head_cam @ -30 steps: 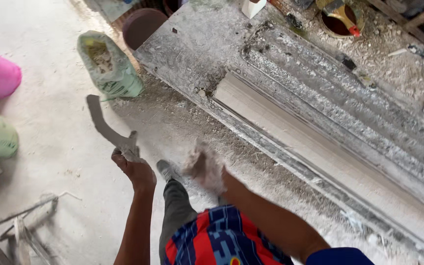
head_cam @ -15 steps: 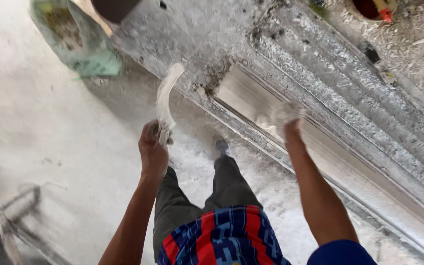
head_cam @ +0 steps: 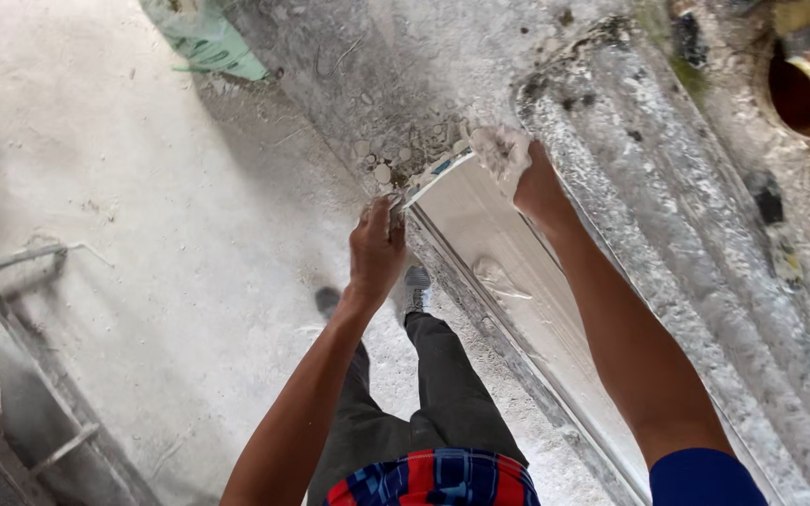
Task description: The person smooths wet plaster over a long decorative concrete molding with their hands, then mixes more plaster paste in a plastic bowl by hand. They use a small flat blade to scrape and shape the paste along the molding, then wash the blade and their hands in a basin of water.
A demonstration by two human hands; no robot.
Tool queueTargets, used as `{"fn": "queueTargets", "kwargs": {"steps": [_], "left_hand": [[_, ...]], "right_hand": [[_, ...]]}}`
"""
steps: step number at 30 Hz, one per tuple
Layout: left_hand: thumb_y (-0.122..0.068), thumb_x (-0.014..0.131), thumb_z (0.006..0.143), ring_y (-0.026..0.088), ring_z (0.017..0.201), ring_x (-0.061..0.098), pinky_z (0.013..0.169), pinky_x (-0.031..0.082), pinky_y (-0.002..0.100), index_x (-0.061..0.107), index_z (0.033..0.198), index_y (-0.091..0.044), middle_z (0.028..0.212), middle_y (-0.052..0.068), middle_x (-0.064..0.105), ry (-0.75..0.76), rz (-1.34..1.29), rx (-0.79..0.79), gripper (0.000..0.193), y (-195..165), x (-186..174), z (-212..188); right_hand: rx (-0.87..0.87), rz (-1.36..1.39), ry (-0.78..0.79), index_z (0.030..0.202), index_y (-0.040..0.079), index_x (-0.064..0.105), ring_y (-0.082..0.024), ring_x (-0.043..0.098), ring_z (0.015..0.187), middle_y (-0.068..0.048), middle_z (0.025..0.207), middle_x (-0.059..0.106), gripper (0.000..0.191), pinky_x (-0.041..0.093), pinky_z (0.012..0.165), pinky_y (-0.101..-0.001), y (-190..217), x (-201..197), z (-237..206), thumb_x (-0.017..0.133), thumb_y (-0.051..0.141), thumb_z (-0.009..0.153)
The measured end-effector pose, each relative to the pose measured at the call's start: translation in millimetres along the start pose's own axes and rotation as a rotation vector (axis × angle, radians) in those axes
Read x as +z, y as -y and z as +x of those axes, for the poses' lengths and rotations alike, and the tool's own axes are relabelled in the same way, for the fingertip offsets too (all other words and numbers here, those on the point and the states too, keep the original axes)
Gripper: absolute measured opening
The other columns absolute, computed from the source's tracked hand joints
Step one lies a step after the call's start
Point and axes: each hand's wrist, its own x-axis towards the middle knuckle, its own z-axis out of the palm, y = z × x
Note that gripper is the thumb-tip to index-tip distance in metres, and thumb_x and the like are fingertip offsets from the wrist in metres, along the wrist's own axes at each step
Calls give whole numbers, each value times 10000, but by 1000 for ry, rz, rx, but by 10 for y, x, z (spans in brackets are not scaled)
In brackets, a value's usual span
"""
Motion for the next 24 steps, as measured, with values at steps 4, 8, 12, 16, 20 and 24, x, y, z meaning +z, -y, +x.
{"fn": "queueTargets", "kwargs": {"steps": [4,8,12,16,20,24], "left_hand": [[23,676,915,396,903,747,715,640,414,570,1270,-13,1146,268,678,21,88,-35,373,72,110,59],[15,666,932,408,851,741,687,641,429,524,1283,-29,1212,282,653,69,127,-148,382,132,219,79],[16,675,924,431,847,728,723,635,464,530,1279,-46,1183,292,642,65,174,-157,389,163,273,92],[24,677,907,438,868,722,717,616,485,530,1261,-45,1084,252,663,49,148,-154,389,189,271,126],[32,691,864,452,893,708,700,616,477,528,1209,-51,1090,258,665,41,155,-69,390,233,279,96],[15,654,1012,321,809,747,623,670,328,518,1224,-48,1096,221,673,182,129,-187,259,221,399,-55]], "right_hand": [[575,-225,-26,1224,1,731,-124,597,771,-93,920,728,319,486,677,-291,-150,50,294,562,248,1113],[539,-15,-50,1168,-16,720,-96,611,792,-48,890,706,281,498,694,-270,-299,60,388,632,237,1085],[468,-123,46,1201,-54,694,-121,687,876,-57,986,748,295,543,738,-285,-490,56,388,609,199,1076],[376,-180,-1,1313,-127,481,-210,662,1129,-166,1260,662,410,546,931,-342,-652,43,372,561,204,1084],[598,-386,-25,1247,-101,532,-219,697,950,-205,1117,713,426,561,764,-345,-705,-23,245,606,285,1081],[485,-378,-6,1288,-106,554,-197,692,970,-206,1133,708,447,577,818,-341,-663,-94,16,617,295,1099]]}}
